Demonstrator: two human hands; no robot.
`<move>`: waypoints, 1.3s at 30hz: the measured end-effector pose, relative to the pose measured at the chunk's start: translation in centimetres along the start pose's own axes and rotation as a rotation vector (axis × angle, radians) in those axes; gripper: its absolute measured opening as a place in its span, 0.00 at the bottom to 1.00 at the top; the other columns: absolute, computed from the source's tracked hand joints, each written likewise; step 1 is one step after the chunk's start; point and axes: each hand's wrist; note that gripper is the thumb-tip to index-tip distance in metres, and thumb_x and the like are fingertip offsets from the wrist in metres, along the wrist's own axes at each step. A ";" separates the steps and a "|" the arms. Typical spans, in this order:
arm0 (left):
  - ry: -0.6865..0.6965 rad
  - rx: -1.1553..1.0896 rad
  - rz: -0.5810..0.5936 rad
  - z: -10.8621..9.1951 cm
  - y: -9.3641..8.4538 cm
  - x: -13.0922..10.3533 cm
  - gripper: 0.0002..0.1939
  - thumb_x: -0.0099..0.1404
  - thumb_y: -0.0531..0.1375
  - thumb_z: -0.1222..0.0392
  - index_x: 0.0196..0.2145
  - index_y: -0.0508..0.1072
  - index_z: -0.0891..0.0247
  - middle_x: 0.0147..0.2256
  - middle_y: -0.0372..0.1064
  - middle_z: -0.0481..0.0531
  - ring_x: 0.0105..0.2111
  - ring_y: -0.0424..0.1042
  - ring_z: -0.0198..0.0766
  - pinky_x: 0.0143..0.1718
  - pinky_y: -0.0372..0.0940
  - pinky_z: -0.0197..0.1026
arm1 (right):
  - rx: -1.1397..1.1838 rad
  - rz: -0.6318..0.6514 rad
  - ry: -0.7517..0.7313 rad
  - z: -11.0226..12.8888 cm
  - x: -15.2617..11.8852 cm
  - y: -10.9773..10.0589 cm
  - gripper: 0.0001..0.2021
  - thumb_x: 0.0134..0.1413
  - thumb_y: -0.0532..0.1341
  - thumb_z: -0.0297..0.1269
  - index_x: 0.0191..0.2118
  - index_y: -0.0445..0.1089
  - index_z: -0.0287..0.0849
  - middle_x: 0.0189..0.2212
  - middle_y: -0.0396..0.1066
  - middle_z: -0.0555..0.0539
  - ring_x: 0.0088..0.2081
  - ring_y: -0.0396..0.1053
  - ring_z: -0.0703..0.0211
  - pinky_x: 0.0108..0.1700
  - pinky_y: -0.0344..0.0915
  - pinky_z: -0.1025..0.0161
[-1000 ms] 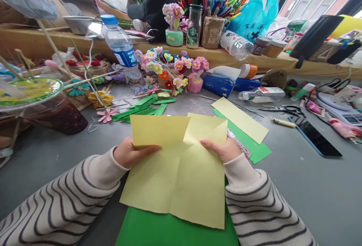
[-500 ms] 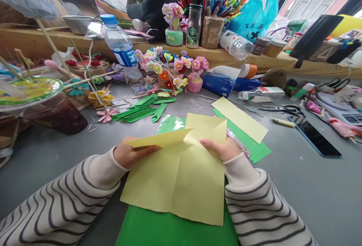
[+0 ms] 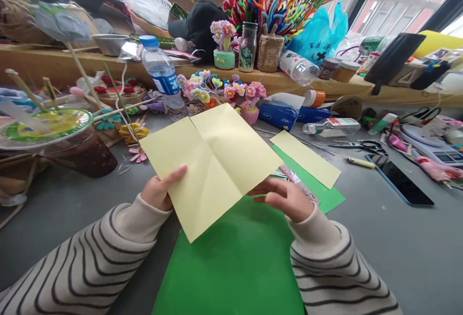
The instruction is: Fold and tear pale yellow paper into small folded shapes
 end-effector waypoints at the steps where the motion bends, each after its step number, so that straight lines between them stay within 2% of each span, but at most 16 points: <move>1: -0.008 -0.030 0.014 0.2 0.2 -0.3 0.17 0.42 0.64 0.60 0.32 0.69 0.67 0.36 0.70 0.55 0.34 0.70 0.45 0.31 0.69 0.40 | -0.066 0.006 0.009 -0.1 0.1 0.5 0.18 0.32 0.64 0.44 0.34 0.70 0.43 0.33 0.72 0.46 0.38 0.67 0.53 0.40 0.63 0.58; 4: -0.054 -0.047 0.073 0.7 0.6 -1.2 0.17 0.42 0.64 0.61 0.33 0.69 0.67 0.36 0.70 0.55 0.36 0.69 0.46 0.34 0.68 0.40 | -0.125 -0.091 0.062 -0.4 0.3 2.0 0.10 0.36 0.62 0.40 0.29 0.71 0.42 0.27 0.73 0.49 0.31 0.69 0.56 0.36 0.66 0.60; 7: -0.051 0.002 0.158 0.1 0.3 -1.7 0.19 0.42 0.64 0.60 0.34 0.69 0.69 0.37 0.70 0.57 0.39 0.67 0.47 0.37 0.67 0.40 | -0.088 -0.257 0.015 -0.3 0.3 2.2 0.13 0.36 0.62 0.41 0.32 0.71 0.40 0.31 0.72 0.47 0.32 0.69 0.56 0.34 0.67 0.60; 9: 0.025 0.067 0.182 -1.2 -0.4 -1.4 0.24 0.43 0.63 0.58 0.39 0.67 0.69 0.41 0.68 0.58 0.42 0.65 0.48 0.39 0.65 0.41 | -0.125 -0.267 0.012 0.0 0.1 1.4 0.14 0.36 0.62 0.41 0.32 0.71 0.40 0.30 0.72 0.47 0.31 0.69 0.56 0.32 0.67 0.62; 11: 0.219 0.181 0.132 -3.3 -1.4 -1.0 0.31 0.44 0.62 0.59 0.47 0.60 0.65 0.46 0.62 0.56 0.45 0.62 0.47 0.43 0.61 0.42 | -0.190 -0.180 0.046 0.5 -0.2 0.5 0.12 0.38 0.61 0.41 0.30 0.71 0.39 0.26 0.72 0.48 0.28 0.69 0.58 0.30 0.66 0.63; 13: 0.424 0.434 0.053 -5.7 -2.3 -0.7 0.36 0.44 0.63 0.62 0.51 0.54 0.63 0.52 0.54 0.53 0.51 0.53 0.45 0.49 0.53 0.40 | -0.244 -0.046 0.088 1.0 -0.6 -0.3 0.10 0.39 0.60 0.40 0.26 0.71 0.39 0.22 0.71 0.49 0.26 0.68 0.60 0.28 0.65 0.65; 14: 0.447 0.601 0.055 -6.9 -2.5 -0.6 0.37 0.43 0.63 0.62 0.51 0.54 0.62 0.53 0.51 0.52 0.53 0.49 0.46 0.51 0.49 0.41 | -0.263 0.031 0.113 1.1 -0.7 -0.6 0.10 0.40 0.60 0.40 0.26 0.71 0.38 0.22 0.70 0.49 0.25 0.67 0.61 0.28 0.64 0.65; 16: 0.350 0.885 0.142 -8.9 -2.6 -0.6 0.37 0.39 0.65 0.62 0.49 0.59 0.60 0.52 0.55 0.50 0.51 0.53 0.48 0.51 0.48 0.44 | -0.297 0.153 0.161 1.3 -0.8 -0.9 0.09 0.41 0.59 0.39 0.26 0.71 0.38 0.21 0.69 0.50 0.24 0.66 0.63 0.27 0.62 0.66; 19: 0.209 1.069 0.332 -10.2 -1.3 -0.7 0.33 0.32 0.67 0.67 0.41 0.68 0.60 0.46 0.63 0.51 0.48 0.58 0.48 0.47 0.54 0.40 | -0.332 0.246 0.209 1.0 -0.7 -0.9 0.08 0.41 0.59 0.38 0.23 0.70 0.38 0.17 0.66 0.53 0.20 0.63 0.67 0.23 0.59 0.70; 21: 0.192 1.019 0.405 -9.7 0.1 -0.5 0.32 0.29 0.67 0.70 0.38 0.70 0.61 0.42 0.67 0.53 0.46 0.61 0.47 0.42 0.58 0.36 | -0.330 0.296 0.242 0.6 -0.5 -0.8 0.09 0.41 0.59 0.38 0.22 0.69 0.37 0.15 0.64 0.54 0.18 0.62 0.69 0.21 0.58 0.72; 25: 0.118 1.003 0.595 -6.7 2.7 0.9 0.30 0.32 0.66 0.65 0.38 0.69 0.61 0.39 0.69 0.55 0.41 0.66 0.45 0.36 0.62 0.38 | -0.290 0.387 0.276 -0.4 -0.3 -0.5 0.10 0.39 0.59 0.39 0.25 0.69 0.36 0.15 0.64 0.54 0.17 0.62 0.69 0.20 0.57 0.72; 29: -0.012 0.982 0.810 -4.2 4.0 2.4 0.20 0.35 0.65 0.62 0.30 0.71 0.67 0.27 0.72 0.55 0.28 0.71 0.45 0.24 0.64 0.38 | -0.242 0.323 0.232 -0.3 -0.3 -0.5 0.10 0.39 0.60 0.40 0.25 0.69 0.37 0.17 0.65 0.53 0.18 0.63 0.68 0.21 0.58 0.72; 31: -0.079 0.946 0.787 -3.9 4.1 2.7 0.15 0.37 0.65 0.60 0.26 0.71 0.68 0.24 0.71 0.54 0.24 0.71 0.43 0.22 0.63 0.37 | -0.213 0.217 0.194 0.2 -0.4 -1.1 0.10 0.40 0.59 0.41 0.24 0.69 0.38 0.18 0.66 0.52 0.20 0.64 0.67 0.23 0.59 0.71; 34: -0.108 0.790 0.602 -3.7 3.6 2.8 0.16 0.37 0.65 0.59 0.26 0.70 0.67 0.24 0.71 0.52 0.22 0.70 0.39 0.23 0.63 0.36 | -0.147 0.069 0.156 0.8 -0.6 -2.7 0.13 0.40 0.60 0.45 0.30 0.70 0.41 0.24 0.70 0.49 0.26 0.67 0.63 0.27 0.61 0.69; 37: -0.144 0.592 0.486 -3.3 2.7 2.7 0.17 0.38 0.65 0.58 0.27 0.69 0.67 0.24 0.71 0.50 0.22 0.70 0.36 0.25 0.64 0.37 | -0.023 0.010 0.099 0.7 -1.0 -4.1 0.26 0.29 0.60 0.56 0.35 0.69 0.42 0.34 0.71 0.44 0.36 0.68 0.53 0.35 0.63 0.63; 39: -0.150 0.487 0.447 -2.8 2.2 2.6 0.17 0.40 0.65 0.57 0.29 0.69 0.66 0.25 0.70 0.50 0.23 0.69 0.35 0.26 0.64 0.37 | 0.025 -0.091 0.064 0.5 -1.1 -4.3 0.27 0.26 0.61 0.56 0.35 0.69 0.42 0.34 0.71 0.44 0.38 0.67 0.51 0.38 0.63 0.61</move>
Point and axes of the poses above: each hand's wrist, its own x-axis towards the middle knuckle, its own y-axis out of the palm, z = x × y
